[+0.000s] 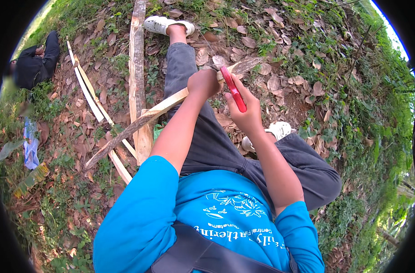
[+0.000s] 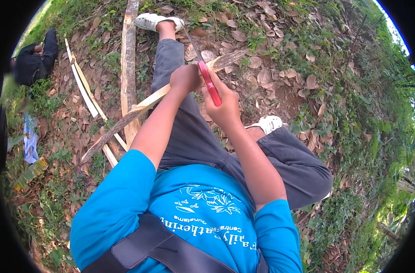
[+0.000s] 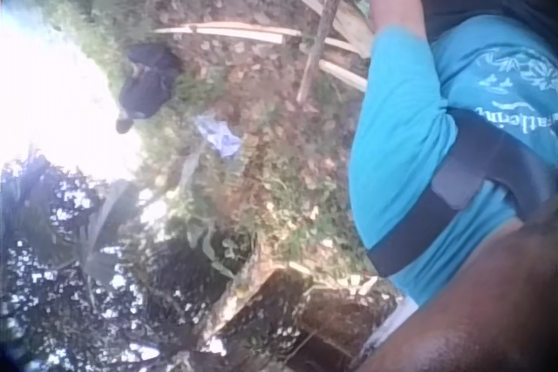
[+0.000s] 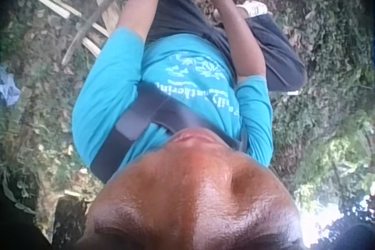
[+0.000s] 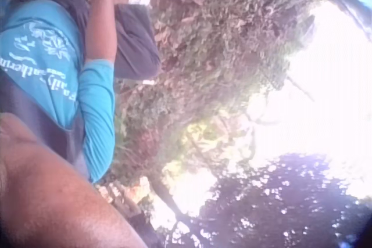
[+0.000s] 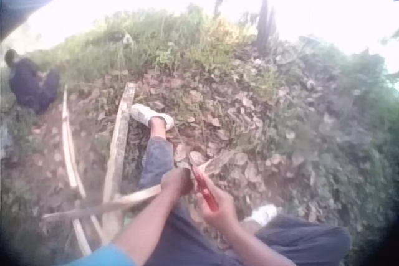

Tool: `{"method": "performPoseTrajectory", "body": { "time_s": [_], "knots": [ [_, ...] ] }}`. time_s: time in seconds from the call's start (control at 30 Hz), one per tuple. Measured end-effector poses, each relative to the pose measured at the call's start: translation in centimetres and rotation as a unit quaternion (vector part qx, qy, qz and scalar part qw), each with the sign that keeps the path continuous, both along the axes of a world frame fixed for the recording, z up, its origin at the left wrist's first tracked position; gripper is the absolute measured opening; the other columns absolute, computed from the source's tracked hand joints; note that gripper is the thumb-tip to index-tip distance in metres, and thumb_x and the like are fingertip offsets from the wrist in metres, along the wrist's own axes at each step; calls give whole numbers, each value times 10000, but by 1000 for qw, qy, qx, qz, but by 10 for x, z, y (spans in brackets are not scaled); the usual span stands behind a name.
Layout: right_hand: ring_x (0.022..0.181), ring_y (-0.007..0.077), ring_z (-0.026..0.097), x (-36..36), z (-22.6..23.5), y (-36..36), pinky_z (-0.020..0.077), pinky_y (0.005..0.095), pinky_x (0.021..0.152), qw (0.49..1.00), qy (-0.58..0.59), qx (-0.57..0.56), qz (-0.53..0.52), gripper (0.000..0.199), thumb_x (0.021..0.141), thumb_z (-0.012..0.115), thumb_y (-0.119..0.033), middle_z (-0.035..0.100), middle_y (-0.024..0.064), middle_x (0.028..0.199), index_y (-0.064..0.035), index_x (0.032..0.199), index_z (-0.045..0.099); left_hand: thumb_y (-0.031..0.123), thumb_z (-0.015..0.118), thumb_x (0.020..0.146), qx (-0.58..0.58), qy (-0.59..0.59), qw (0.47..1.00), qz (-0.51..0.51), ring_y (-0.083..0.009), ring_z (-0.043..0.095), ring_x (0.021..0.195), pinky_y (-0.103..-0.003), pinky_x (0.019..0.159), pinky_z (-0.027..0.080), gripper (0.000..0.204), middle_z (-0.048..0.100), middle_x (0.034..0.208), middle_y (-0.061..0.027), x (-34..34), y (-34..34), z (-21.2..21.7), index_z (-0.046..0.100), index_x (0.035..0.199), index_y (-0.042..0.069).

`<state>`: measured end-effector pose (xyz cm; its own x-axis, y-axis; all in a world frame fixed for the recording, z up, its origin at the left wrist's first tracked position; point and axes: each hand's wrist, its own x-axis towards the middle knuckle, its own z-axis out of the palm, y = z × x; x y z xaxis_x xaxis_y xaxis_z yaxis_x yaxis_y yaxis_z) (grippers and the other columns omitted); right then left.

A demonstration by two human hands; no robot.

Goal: The person sits on the ground and uses a red-handled knife to shave thin strips of bark and wood from a long stick held between their legs. The person repeatedly draws the knife along the stick to remove material, creating a pile of wood shavings on the ground.

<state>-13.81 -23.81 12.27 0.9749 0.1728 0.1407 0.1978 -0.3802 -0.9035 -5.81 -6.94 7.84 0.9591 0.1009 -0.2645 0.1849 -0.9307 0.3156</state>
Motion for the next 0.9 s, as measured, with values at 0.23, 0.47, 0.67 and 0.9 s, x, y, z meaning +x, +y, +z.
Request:
{"method": "performPoseTrajectory", "body": {
  "time_s": [0.23,0.47,0.67,0.9],
  "knots": [
    [732,91,659,-85,46,-79,531,273,727,999,10,-43,27,616,943,701,-48,770,137,970,-43,1534,527,414,754,859,-2,12,999,31,-337,748,1068,-453,909,604,390,776,1140,-153,18,9,-2,794,1100,110],
    [738,72,640,-106,94,-93,522,251,719,998,55,-15,3,574,951,703,-61,766,144,969,-30,1505,557,446,758,827,-2,-40,999,18,-376,757,966,-486,828,613,430,779,994,-193,11,5,-10,777,1017,61],
    [777,69,630,15,36,-20,519,254,721,994,87,63,4,466,968,697,-111,775,114,978,-37,1423,634,397,745,847,20,-32,999,14,-352,763,971,-472,833,616,320,786,1012,-158,2,-5,0,785,988,112],
    [739,170,678,-6,-7,-19,538,310,749,999,-7,31,29,558,968,695,-134,746,172,934,-118,1511,568,420,727,864,-4,35,998,49,-333,753,1044,-449,890,607,366,783,1099,-151,13,3,5,802,1072,129]
  ]
}}
